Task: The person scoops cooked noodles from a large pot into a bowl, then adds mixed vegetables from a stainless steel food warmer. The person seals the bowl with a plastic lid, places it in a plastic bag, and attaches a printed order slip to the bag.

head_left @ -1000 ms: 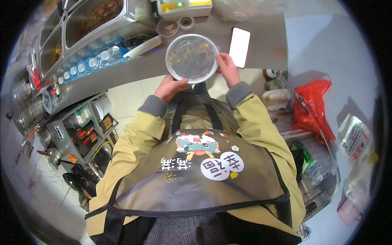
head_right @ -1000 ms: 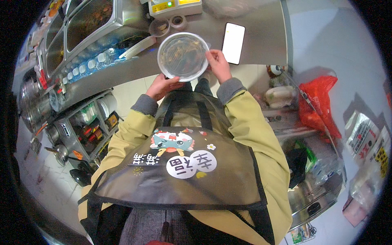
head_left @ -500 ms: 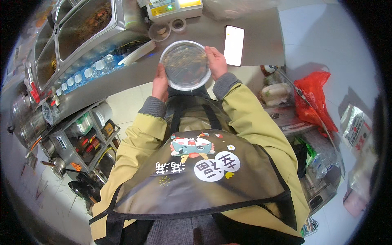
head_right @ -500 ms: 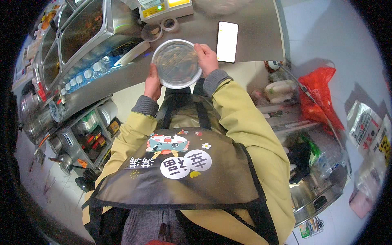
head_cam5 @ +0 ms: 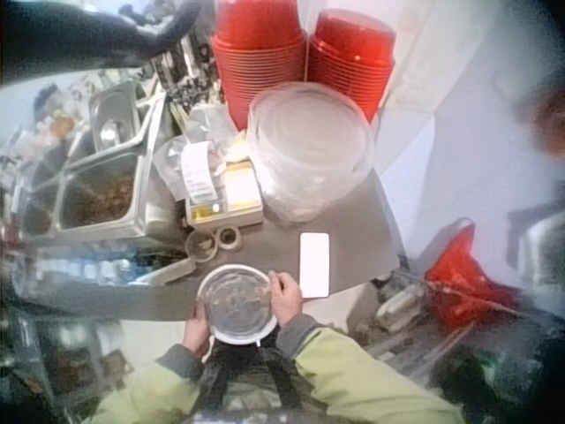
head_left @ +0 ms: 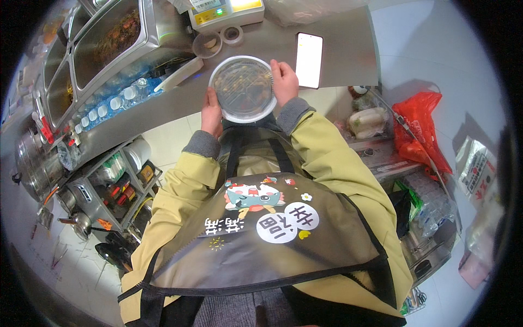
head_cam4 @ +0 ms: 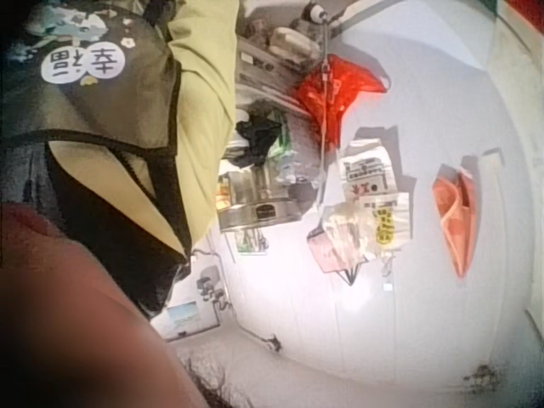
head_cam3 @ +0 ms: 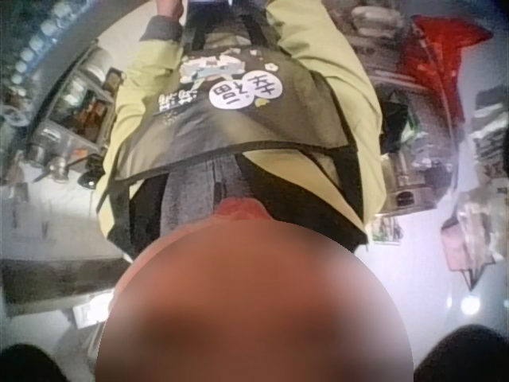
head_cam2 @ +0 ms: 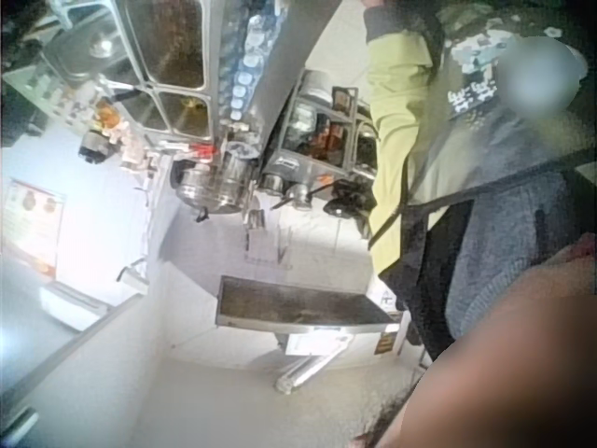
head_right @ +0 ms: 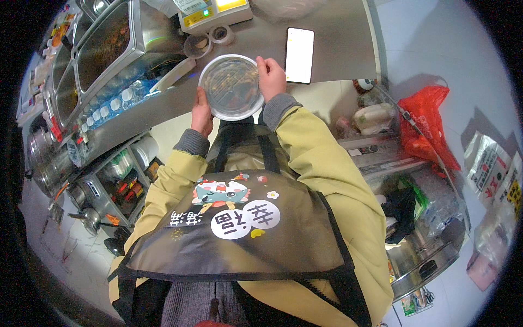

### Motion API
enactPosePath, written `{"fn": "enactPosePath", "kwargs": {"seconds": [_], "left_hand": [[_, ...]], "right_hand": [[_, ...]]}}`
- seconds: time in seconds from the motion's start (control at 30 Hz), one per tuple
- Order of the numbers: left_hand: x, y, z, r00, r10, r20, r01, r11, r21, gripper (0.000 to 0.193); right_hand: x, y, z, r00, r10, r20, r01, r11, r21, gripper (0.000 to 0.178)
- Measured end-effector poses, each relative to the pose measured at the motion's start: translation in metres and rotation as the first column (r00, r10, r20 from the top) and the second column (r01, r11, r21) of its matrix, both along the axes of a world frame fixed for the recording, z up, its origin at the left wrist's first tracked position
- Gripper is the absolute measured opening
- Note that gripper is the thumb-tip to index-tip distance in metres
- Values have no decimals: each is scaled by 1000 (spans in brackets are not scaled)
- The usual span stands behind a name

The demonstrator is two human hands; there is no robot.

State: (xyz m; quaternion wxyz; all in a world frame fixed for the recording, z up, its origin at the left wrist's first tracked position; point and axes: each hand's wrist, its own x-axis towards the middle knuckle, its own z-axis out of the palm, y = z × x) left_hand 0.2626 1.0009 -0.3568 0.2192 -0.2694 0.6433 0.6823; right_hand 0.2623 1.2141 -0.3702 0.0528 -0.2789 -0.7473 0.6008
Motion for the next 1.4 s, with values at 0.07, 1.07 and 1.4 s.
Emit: {"fn": "enactPosePath", "kwargs": {"seconds": [0.07, 1.07, 1.4], "left_hand": [[-1, 0, -1, 1000, -11, -19, 11, 1000, -1, 72], [-8, -2, 18, 991, -93, 92, 99, 994, -55, 67], [-48, -1, 9, 997, -79, -14, 80, 989, 121, 57]], "right_hand": [[-2, 2, 3, 998, 3, -63, 2, 996, 84, 40], [-10, 17, 0, 985, 171, 34, -173, 977, 126, 43], [-34, 8, 0, 946, 324, 13, -311, 918, -246, 52]]}}
